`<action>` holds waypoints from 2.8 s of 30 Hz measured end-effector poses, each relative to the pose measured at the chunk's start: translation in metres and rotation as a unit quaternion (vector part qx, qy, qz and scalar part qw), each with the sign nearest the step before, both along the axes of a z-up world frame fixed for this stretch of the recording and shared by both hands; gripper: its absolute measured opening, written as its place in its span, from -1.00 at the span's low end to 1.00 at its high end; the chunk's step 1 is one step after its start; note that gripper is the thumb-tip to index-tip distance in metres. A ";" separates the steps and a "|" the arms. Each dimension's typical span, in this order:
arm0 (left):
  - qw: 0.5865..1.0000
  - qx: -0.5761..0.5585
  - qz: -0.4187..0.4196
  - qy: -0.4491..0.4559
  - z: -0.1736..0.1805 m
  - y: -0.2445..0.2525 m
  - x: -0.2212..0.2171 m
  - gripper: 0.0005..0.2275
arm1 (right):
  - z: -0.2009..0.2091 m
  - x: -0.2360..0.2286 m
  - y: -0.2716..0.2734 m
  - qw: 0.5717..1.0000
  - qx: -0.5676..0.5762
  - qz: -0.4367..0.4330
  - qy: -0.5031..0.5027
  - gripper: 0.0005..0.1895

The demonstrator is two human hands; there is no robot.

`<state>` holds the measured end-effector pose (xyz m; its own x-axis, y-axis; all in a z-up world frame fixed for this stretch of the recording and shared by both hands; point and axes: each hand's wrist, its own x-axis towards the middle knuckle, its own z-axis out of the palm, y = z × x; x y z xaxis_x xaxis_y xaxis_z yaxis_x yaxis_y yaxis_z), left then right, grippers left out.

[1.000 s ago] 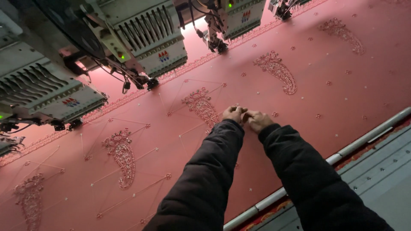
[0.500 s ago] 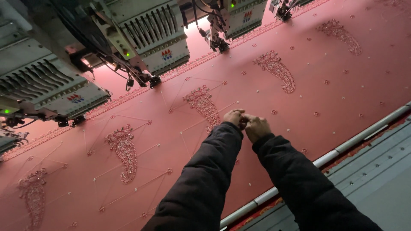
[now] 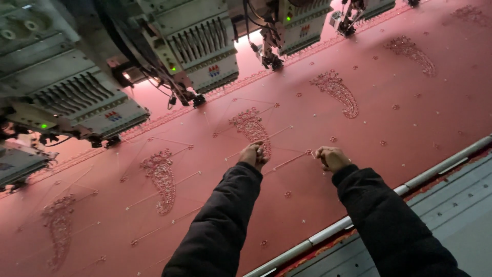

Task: The person works at an industrial embroidery machine, manually checking and pulling threads across a pink fabric surface while the machine heads are positioned above.

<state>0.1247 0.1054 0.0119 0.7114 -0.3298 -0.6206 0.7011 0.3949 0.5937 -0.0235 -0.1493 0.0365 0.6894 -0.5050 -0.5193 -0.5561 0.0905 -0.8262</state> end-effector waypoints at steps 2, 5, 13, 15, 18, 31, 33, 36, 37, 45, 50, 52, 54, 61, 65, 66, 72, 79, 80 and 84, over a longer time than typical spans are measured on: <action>1.000 0.012 0.014 0.006 -0.003 0.025 -0.001 -0.78 | 0.010 0.010 0.010 0.999 0.015 0.005 -0.038 -0.72; 0.998 0.020 0.043 0.038 -0.021 0.034 -0.007 -0.81 | 0.035 0.037 0.024 0.954 -0.239 0.149 0.102 -0.62; 0.997 -0.002 0.006 0.072 0.001 0.008 -0.041 -0.82 | 0.032 0.082 0.083 0.748 -0.536 0.365 0.141 -0.46; 0.998 0.000 -0.002 0.067 -0.008 -0.002 -0.036 -0.79 | 0.006 0.084 0.078 0.698 -0.571 0.409 0.141 -0.49; 0.997 0.019 -0.012 0.073 -0.015 -0.011 -0.025 -0.89 | -0.028 0.088 0.063 0.616 -0.676 0.405 0.002 -0.54; 0.540 0.575 -0.140 -0.598 -0.050 0.036 0.064 -0.67 | 0.002 0.085 0.056 0.803 -0.397 0.444 0.006 -0.81; 0.459 0.629 -0.167 -0.604 -0.042 0.063 0.081 -0.59 | 0.016 0.081 0.059 0.819 -0.375 0.433 0.011 -0.84; 0.410 0.613 -0.227 -0.636 -0.015 0.088 0.096 -0.70 | 0.036 0.083 0.062 0.828 -0.355 0.434 -0.016 -0.83; 0.366 0.607 -0.223 -0.670 -0.008 0.093 0.096 -0.72 | 0.039 0.083 0.064 0.834 -0.354 0.423 -0.007 -0.82; 0.343 0.537 -0.284 -0.717 0.002 0.102 0.101 -0.83 | 0.038 0.083 0.081 0.857 -0.330 0.396 -0.001 -0.77; 0.400 0.566 -0.319 -0.647 0.016 0.093 0.081 -0.62 | 0.030 0.084 0.078 0.845 -0.369 0.386 0.007 -0.73; 0.446 0.572 -0.314 -0.612 0.027 0.077 0.068 -0.71 | 0.035 0.082 0.078 0.851 -0.375 0.366 0.029 -0.71; 0.494 0.579 -0.311 -0.570 0.034 0.071 0.060 -0.70 | 0.036 0.079 0.079 0.856 -0.376 0.351 0.053 -0.68; 0.456 0.576 -0.293 -0.612 -0.016 0.059 0.083 -0.86 | 0.043 0.075 0.066 0.907 -0.339 0.228 0.105 -0.60; 0.445 0.570 -0.255 -0.642 -0.021 0.071 0.081 -0.91 | 0.052 0.071 0.105 0.915 -0.304 0.221 0.149 -0.57; 0.445 0.569 -0.256 -0.643 -0.029 0.071 0.080 -0.91 | 0.060 0.068 0.109 0.915 -0.304 0.220 0.150 -0.57; 0.421 0.641 -0.255 -0.589 -0.008 0.086 0.060 -0.54 | 0.064 0.067 0.090 0.924 -0.305 0.191 0.130 -0.59; 0.440 0.594 -0.221 -0.636 -0.005 0.068 -0.017 -0.79 | -0.015 0.047 -0.021 0.996 0.078 0.033 0.019 -0.46; 0.463 0.570 -0.221 -0.642 -0.011 0.061 -0.032 -0.82 | -0.021 0.040 -0.025 0.989 0.106 -0.104 -0.004 -0.46; 0.513 0.530 -0.237 -0.632 0.018 0.037 -0.075 -0.82 | 0.045 0.014 0.022 0.942 -0.296 0.116 0.109 -0.64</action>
